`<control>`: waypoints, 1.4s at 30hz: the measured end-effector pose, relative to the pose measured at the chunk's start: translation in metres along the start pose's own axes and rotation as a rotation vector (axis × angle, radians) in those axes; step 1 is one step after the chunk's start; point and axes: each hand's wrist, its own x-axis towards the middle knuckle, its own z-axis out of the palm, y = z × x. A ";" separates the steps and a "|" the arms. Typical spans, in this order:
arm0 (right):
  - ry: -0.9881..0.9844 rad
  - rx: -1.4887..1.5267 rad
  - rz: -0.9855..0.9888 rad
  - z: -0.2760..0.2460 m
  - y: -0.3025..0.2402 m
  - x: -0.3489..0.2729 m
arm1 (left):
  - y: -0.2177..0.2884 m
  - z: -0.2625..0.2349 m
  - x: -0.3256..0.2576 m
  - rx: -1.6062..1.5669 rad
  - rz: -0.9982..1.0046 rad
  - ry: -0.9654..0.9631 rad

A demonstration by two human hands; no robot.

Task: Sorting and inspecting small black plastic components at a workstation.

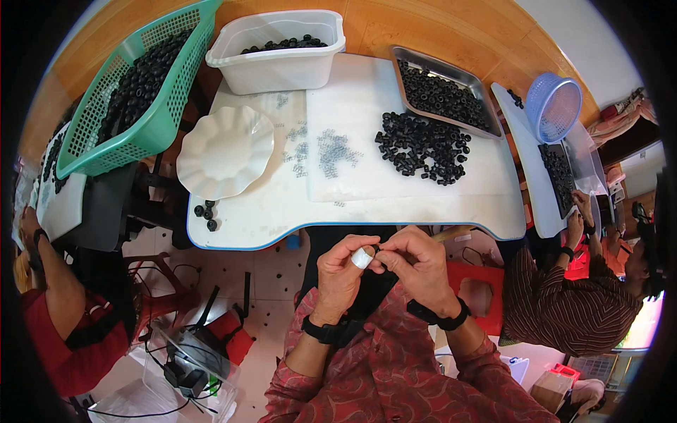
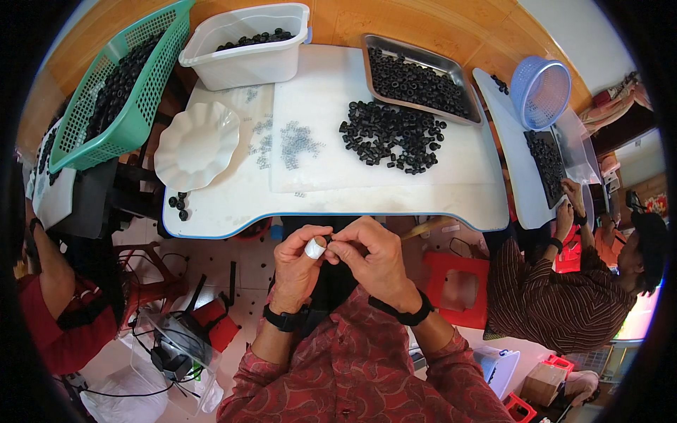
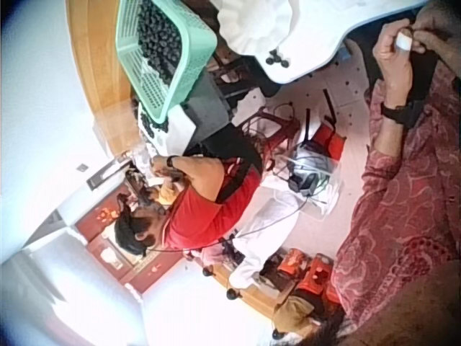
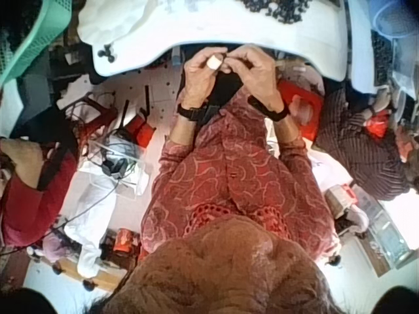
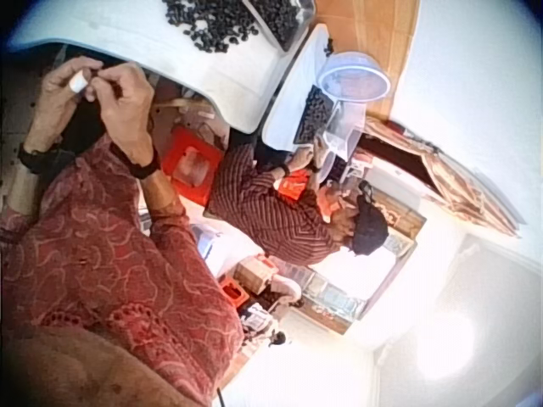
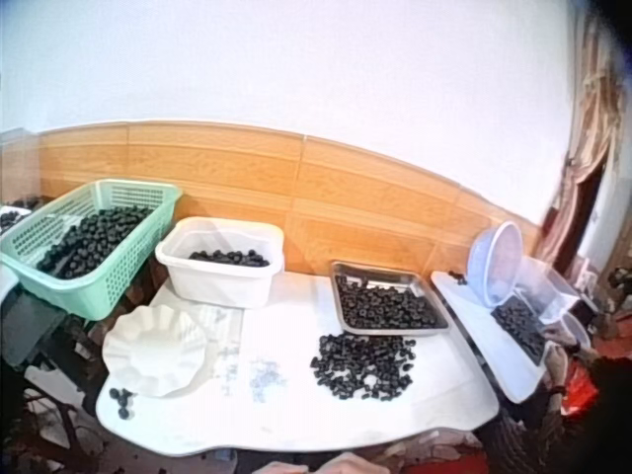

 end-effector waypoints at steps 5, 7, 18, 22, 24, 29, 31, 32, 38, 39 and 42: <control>-0.082 0.374 0.330 -0.001 0.001 0.004 | 0.000 -0.004 -0.001 -0.042 -0.026 -0.034; -0.081 0.360 0.353 -0.001 0.005 0.004 | 0.000 -0.006 -0.001 -0.087 -0.063 -0.019; -0.082 0.308 0.407 0.007 0.008 0.005 | 0.001 -0.009 -0.001 -0.222 -0.168 0.049; -0.018 0.232 0.309 0.022 0.010 0.005 | 0.000 -0.008 -0.002 -0.131 -0.117 0.078; 0.001 0.178 0.277 0.027 0.012 0.007 | 0.000 -0.011 -0.002 -0.125 -0.102 0.091; -0.077 0.177 0.237 0.031 0.014 0.026 | 0.001 -0.023 0.001 -0.360 -0.117 0.139; -0.046 0.154 0.225 0.032 0.020 0.030 | 0.004 -0.020 0.003 -0.377 -0.116 0.143; -0.015 0.110 0.187 0.034 0.024 0.031 | 0.005 -0.019 0.004 -0.391 -0.112 0.153; 0.091 -0.169 0.027 0.026 0.028 0.036 | 0.005 -0.023 0.003 -0.366 -0.143 0.158; 0.096 -0.175 0.025 0.019 0.029 0.037 | 0.006 -0.022 0.003 -0.371 -0.149 0.168; 0.248 -0.342 0.019 -0.006 0.043 0.037 | 0.004 -0.023 0.003 -0.384 -0.152 0.152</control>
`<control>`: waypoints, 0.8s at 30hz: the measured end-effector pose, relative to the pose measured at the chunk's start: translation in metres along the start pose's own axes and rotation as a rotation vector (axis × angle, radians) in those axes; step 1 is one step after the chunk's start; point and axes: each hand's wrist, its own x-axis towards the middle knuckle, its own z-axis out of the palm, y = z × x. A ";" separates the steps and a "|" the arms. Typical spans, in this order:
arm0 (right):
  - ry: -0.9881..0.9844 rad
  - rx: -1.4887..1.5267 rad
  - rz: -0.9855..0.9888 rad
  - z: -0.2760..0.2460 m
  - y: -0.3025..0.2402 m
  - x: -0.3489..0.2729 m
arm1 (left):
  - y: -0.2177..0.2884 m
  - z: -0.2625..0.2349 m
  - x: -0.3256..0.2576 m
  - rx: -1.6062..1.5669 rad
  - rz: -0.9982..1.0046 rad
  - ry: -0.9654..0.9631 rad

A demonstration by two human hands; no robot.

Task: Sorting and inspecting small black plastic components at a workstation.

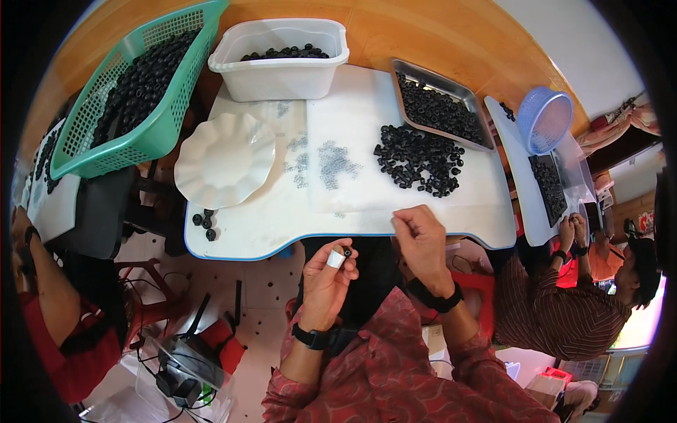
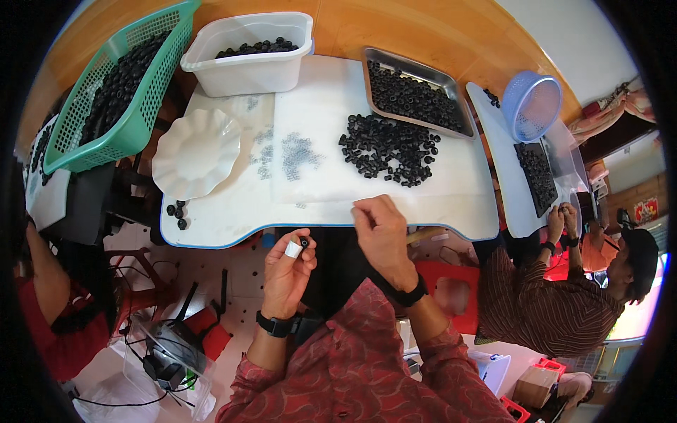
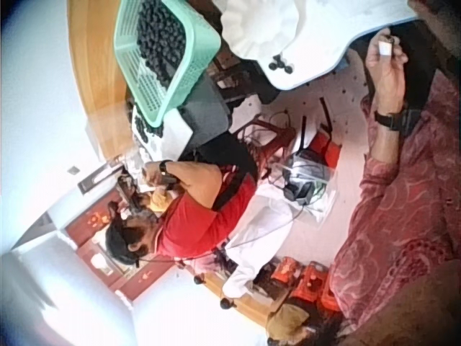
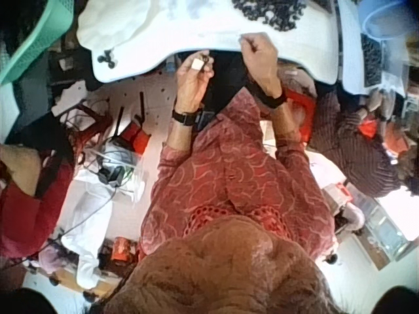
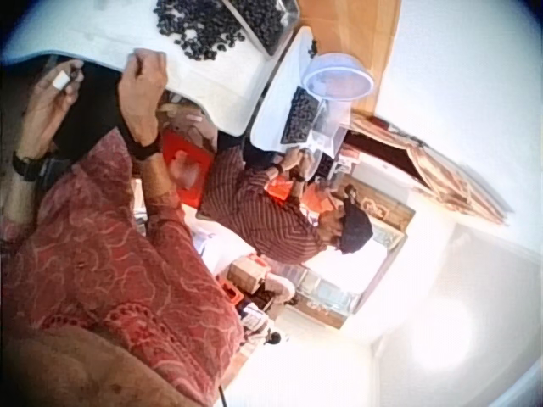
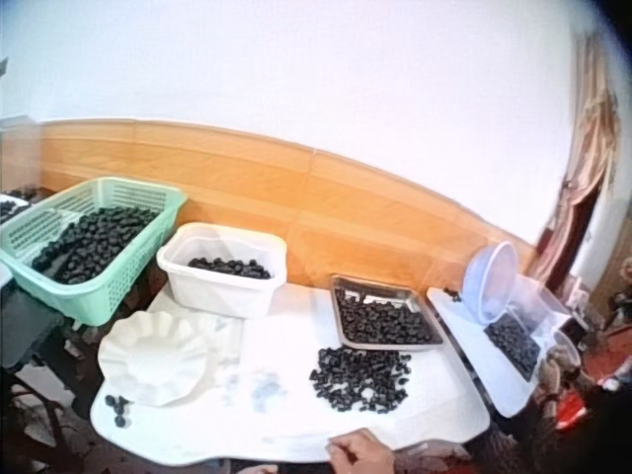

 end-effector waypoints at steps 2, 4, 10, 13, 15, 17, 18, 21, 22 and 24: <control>0.070 -0.041 0.004 -0.014 0.019 0.003 | -0.002 -0.001 0.002 0.005 0.001 -0.010; 0.156 -0.116 -0.008 -0.028 0.037 0.007 | -0.002 0.001 0.001 0.011 0.000 0.002; 0.206 -0.188 0.016 -0.053 0.070 0.018 | -0.007 0.004 0.002 0.038 -0.017 -0.002; 0.204 -0.192 -0.009 -0.053 0.071 0.022 | -0.009 0.003 0.003 0.045 -0.021 -0.005; 0.195 -0.196 -0.025 -0.049 0.066 0.026 | -0.009 0.003 0.003 0.048 -0.020 -0.005; 0.157 -0.195 -0.062 -0.042 0.059 0.030 | -0.010 0.004 0.002 0.046 -0.032 -0.009; 0.156 -0.193 -0.062 -0.039 0.058 0.033 | -0.010 0.005 0.002 0.047 -0.031 -0.008; 0.146 -0.220 -0.115 -0.034 0.056 0.039 | -0.011 0.005 0.002 0.031 -0.025 -0.013; 0.134 -0.265 -0.120 -0.033 0.055 0.040 | -0.011 0.005 0.001 0.029 -0.029 -0.016; 0.113 -0.304 -0.124 -0.029 0.056 0.043 | -0.010 0.004 0.000 0.029 -0.029 -0.009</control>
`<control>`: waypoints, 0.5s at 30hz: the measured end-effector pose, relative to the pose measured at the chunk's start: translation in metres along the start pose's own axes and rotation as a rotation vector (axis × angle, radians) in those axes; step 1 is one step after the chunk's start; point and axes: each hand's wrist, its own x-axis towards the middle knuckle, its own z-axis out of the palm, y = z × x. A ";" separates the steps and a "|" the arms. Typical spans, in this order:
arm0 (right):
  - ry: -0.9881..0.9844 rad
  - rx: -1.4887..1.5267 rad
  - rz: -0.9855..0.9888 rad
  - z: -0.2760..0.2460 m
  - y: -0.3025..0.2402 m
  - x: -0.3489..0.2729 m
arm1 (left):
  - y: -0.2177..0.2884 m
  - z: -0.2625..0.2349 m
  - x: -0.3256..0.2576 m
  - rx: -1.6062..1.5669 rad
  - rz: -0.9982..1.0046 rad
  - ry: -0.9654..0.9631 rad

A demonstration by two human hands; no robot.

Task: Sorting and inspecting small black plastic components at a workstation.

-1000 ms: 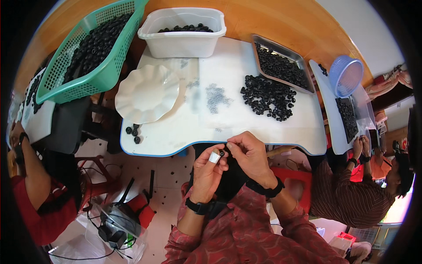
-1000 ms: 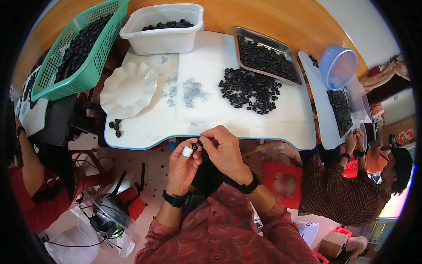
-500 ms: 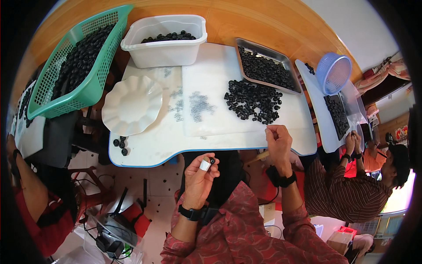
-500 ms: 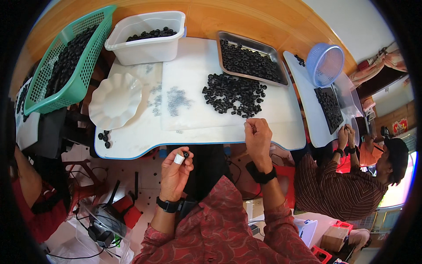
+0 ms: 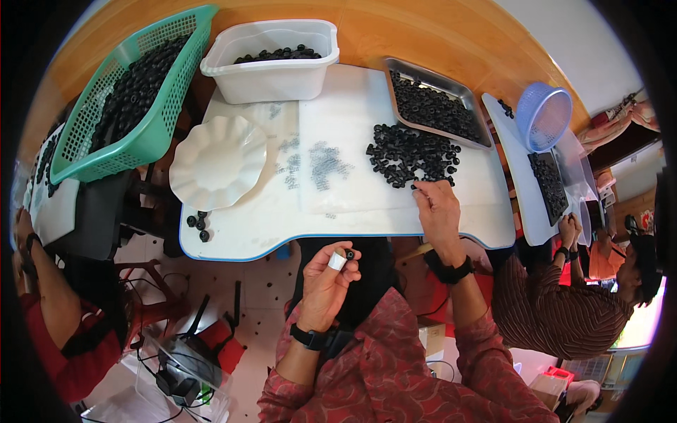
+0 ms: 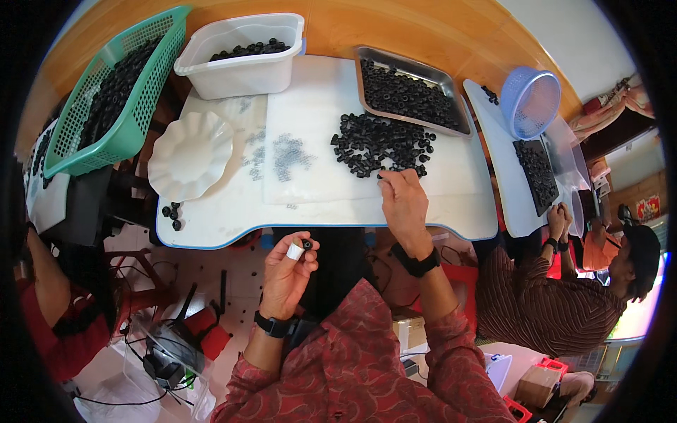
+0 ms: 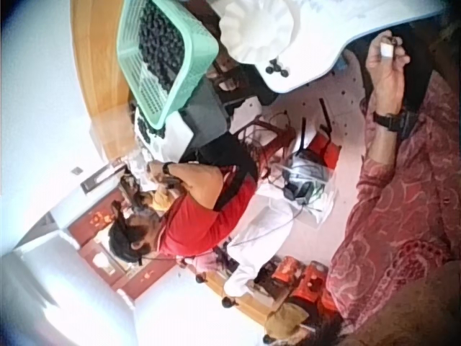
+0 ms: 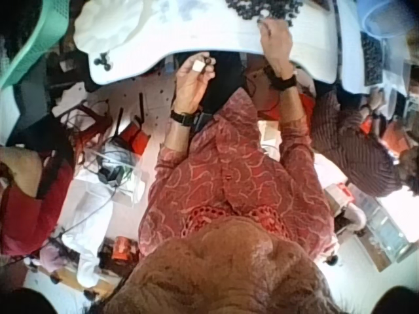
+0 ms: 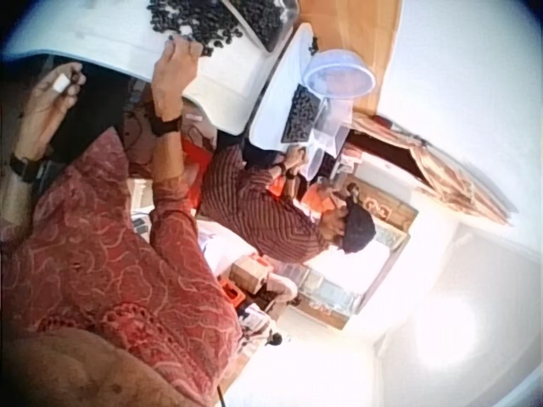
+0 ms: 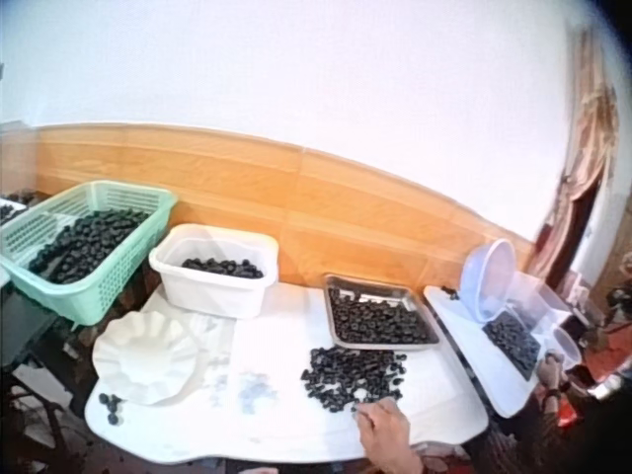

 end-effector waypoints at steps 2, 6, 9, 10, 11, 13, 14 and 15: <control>-0.036 -0.048 0.016 0.002 0.006 0.002 | 0.001 0.000 0.000 0.000 0.001 -0.013; -0.096 -0.083 0.041 -0.001 0.004 0.012 | 0.001 -0.001 0.000 -0.012 -0.021 -0.036; -0.109 -0.139 -0.013 0.000 0.007 0.018 | 0.003 -0.001 -0.001 -0.031 -0.049 -0.057; -0.130 -0.156 0.001 0.001 0.006 0.019 | 0.003 -0.001 -0.001 -0.033 -0.050 -0.060; -0.132 -0.153 -0.001 0.001 0.004 0.019 | 0.003 -0.001 -0.001 -0.033 -0.048 -0.057; -0.155 -0.212 -0.032 0.002 0.001 0.020 | 0.004 -0.001 -0.001 -0.047 -0.065 -0.063; -0.155 -0.212 -0.033 0.003 0.001 0.019 | 0.004 -0.001 -0.001 -0.048 -0.064 -0.063; -0.148 -0.234 -0.048 0.004 0.002 0.018 | 0.003 -0.001 -0.001 -0.027 -0.041 -0.072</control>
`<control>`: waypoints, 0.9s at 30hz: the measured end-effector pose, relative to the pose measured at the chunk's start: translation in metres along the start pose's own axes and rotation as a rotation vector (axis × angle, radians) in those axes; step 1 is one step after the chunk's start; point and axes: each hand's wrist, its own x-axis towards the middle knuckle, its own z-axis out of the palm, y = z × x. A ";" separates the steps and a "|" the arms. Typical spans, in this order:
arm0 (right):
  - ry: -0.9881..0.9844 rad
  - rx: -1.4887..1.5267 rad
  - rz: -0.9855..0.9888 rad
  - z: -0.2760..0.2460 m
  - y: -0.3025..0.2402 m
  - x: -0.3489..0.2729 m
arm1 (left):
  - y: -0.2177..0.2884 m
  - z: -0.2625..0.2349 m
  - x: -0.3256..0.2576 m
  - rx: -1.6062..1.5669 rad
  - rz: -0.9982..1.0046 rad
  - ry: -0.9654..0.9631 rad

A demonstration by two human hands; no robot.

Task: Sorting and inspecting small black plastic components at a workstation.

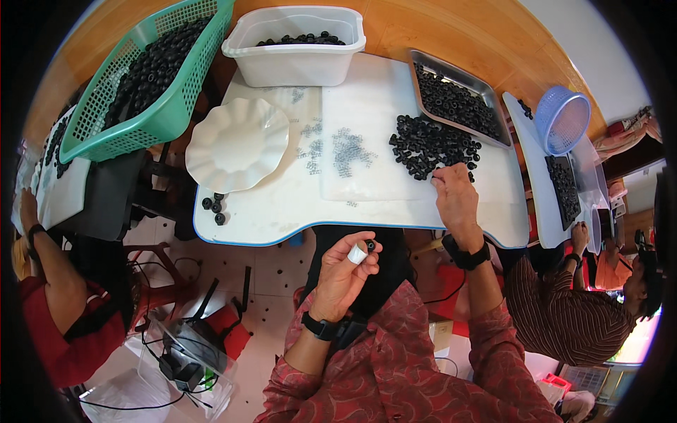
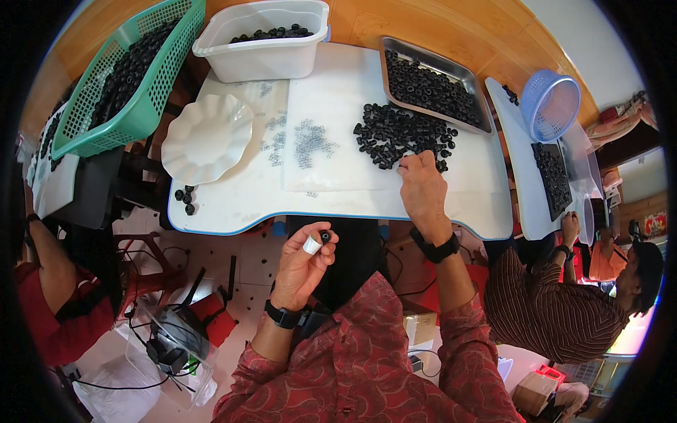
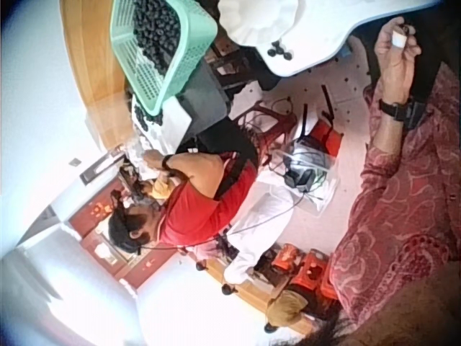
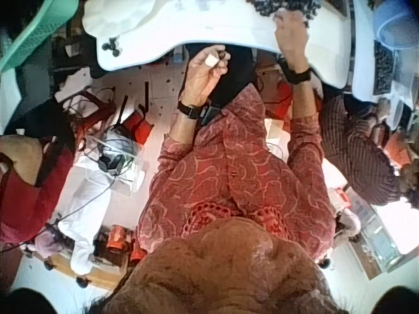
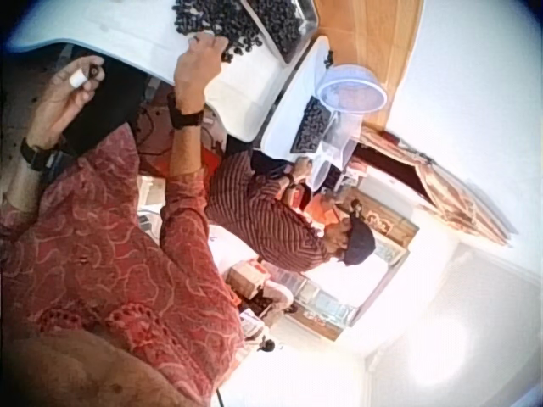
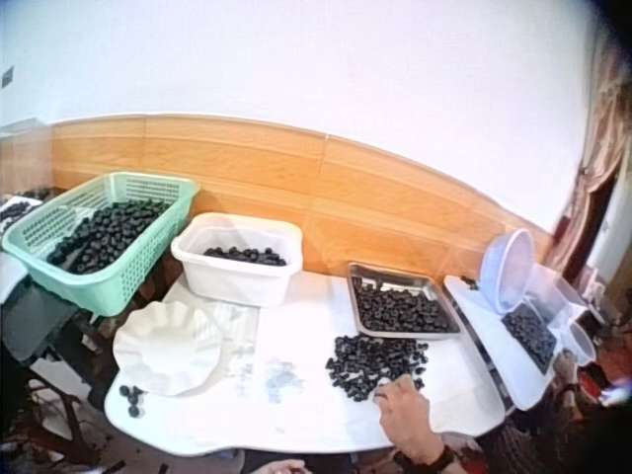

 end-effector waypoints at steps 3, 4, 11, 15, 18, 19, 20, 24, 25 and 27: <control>0.051 0.027 -0.058 0.000 0.000 -0.009 | 0.001 0.001 0.000 0.042 0.018 -0.003; 0.092 0.080 -0.104 -0.001 -0.001 -0.014 | 0.002 0.002 0.000 0.062 0.015 0.006; -0.298 1.091 0.465 -0.015 -0.032 -0.047 | 0.002 0.006 -0.001 0.148 0.012 0.038; -0.351 1.235 0.477 -0.018 -0.044 -0.057 | 0.001 0.008 -0.002 0.162 0.031 0.024; -0.367 1.352 0.480 -0.018 -0.050 -0.062 | 0.001 0.010 -0.003 0.167 0.046 0.023; -0.368 1.353 0.480 -0.018 -0.053 -0.063 | 0.001 0.011 -0.003 0.167 0.053 0.022; -0.381 1.389 0.485 -0.020 -0.057 -0.064 | 0.001 0.011 -0.004 0.167 0.054 0.024; -0.434 1.462 0.498 -0.021 -0.066 -0.067 | 0.000 0.007 -0.004 0.134 0.066 0.005; -0.436 1.463 0.498 -0.021 -0.067 -0.068 | 0.000 0.006 -0.004 0.114 0.076 -0.016; -0.457 1.457 0.494 -0.022 -0.069 -0.070 | -0.001 0.007 -0.005 0.103 0.084 -0.023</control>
